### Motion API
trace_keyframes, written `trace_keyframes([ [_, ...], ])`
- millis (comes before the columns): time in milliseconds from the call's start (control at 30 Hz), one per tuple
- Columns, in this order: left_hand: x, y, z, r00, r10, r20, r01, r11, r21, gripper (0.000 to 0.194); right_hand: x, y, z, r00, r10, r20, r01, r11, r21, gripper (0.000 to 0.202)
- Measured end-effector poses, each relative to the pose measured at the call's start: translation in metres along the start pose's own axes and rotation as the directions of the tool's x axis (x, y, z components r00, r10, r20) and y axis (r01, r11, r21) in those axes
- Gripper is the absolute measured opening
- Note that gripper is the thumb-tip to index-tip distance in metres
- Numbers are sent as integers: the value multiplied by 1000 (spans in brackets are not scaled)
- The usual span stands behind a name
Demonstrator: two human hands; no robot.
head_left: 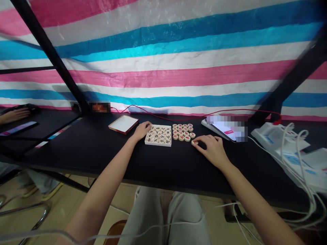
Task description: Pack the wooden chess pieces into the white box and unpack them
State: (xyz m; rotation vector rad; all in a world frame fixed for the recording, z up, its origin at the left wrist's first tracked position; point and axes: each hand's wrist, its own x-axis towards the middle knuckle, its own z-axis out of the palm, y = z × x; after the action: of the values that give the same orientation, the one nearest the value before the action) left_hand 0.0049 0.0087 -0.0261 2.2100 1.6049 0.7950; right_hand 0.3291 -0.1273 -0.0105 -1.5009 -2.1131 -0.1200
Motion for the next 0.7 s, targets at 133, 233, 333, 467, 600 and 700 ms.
trace_keyframes([
  [133, -1, 2, 0, 1000, -6, 3, 6, 1000, -1, 30, 0, 0, 1, 1000, 3, 2, -3, 1000, -30, 21],
  [233, -2, 3, -1, 1000, -9, 5, 9, 1000, -6, 30, 0, 1, 1, 1000, 8, 4, -7, 999, -39, 19],
  [333, -1, 3, -1, 1000, -6, 2, 6, 1000, -9, 30, 0, 1, 1, 1000, 8, 8, -8, 999, -38, 18],
  [467, -1, 3, -1, 1000, -10, 3, 10, 1000, -7, 30, 0, 2, 1, 1000, 5, -3, -5, 999, -49, 18],
  [600, -1, 4, -2, 1000, -9, 5, 9, 1000, -3, 30, 0, 0, 1, 1000, 2, -4, -2, 998, -65, 20],
  [700, -1, 4, -2, 1000, -15, 7, 15, 1000, 4, 30, 0, 0, 0, 1000, 0, -5, 0, 998, -70, 21],
])
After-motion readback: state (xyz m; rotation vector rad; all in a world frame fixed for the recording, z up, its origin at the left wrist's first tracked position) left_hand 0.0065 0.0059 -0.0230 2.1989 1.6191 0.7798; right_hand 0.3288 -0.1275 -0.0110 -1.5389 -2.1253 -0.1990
